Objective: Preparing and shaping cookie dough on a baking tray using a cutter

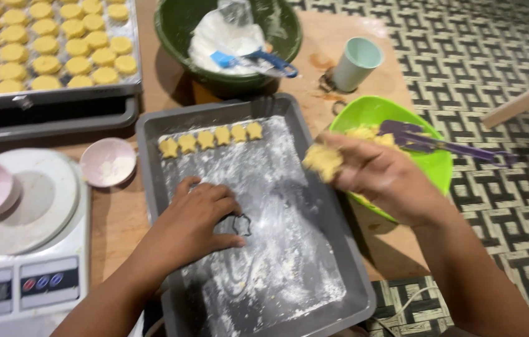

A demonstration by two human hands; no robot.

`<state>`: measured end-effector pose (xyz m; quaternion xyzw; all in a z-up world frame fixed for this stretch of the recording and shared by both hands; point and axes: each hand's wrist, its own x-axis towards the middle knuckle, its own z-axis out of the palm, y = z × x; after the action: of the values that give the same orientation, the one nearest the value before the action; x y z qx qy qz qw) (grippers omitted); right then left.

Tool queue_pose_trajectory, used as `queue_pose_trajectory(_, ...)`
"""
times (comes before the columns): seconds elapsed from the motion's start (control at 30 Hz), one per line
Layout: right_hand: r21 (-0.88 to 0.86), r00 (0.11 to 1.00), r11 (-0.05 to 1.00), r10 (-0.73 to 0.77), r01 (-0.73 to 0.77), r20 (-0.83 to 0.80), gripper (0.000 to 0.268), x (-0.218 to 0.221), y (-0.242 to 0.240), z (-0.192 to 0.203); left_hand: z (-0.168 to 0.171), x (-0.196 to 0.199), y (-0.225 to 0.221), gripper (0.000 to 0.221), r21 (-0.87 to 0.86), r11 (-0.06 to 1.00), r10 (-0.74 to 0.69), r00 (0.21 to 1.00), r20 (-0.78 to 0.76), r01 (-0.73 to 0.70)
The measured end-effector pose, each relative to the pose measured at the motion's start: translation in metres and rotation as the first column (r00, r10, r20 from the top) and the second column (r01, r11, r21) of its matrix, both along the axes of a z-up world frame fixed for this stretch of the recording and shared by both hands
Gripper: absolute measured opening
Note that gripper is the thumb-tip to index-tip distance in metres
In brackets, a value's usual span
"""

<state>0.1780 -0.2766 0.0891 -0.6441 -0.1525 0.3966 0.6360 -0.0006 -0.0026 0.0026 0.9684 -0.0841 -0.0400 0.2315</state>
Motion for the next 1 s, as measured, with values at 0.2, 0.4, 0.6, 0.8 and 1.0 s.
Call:
queue_pose_trajectory(0.2, -0.46, 0.486, 0.866, 0.493, -0.196, 0.721, 0.053, -0.043, 0.044, -0.089, -0.003, -0.003, 0.001, 0.051, 0.069, 0.998, -0.007, 1.0, 0.003, 0.007)
queue_pose_trajectory(0.4, -0.515, 0.246, 0.85, 0.525, -0.111, 0.815, 0.032, -0.04, 0.052, -0.068, -0.004, -0.003, 0.003, 0.051, 0.05, 0.998, -0.025, 1.0, 0.014, 0.024)
queue_pose_trajectory(0.6, -0.681, -0.105, 0.704, 0.676, -0.202, 0.73, 0.031, -0.062, 0.062, -0.068, 0.0, -0.002, 0.003, 0.051, 0.009, 1.0, -0.015, 0.999, -0.028, 0.016)
queue_pose_trajectory(0.8, -0.487, 0.698, 0.827, 0.523, -0.28, 0.488, 0.048, -0.054, 0.077, -0.044, -0.003, -0.003, 0.005, 0.054, 0.017, 1.0, -0.024, 1.0, -0.012, 0.024)
queue_pose_trajectory(1.0, -0.16, 0.968, 0.956, 0.23, -0.244, -0.101, 0.036, -0.039, 0.077, -0.054, -0.001, -0.003, 0.005, 0.05, 0.033, 0.999, -0.038, 0.999, -0.022, 0.039)
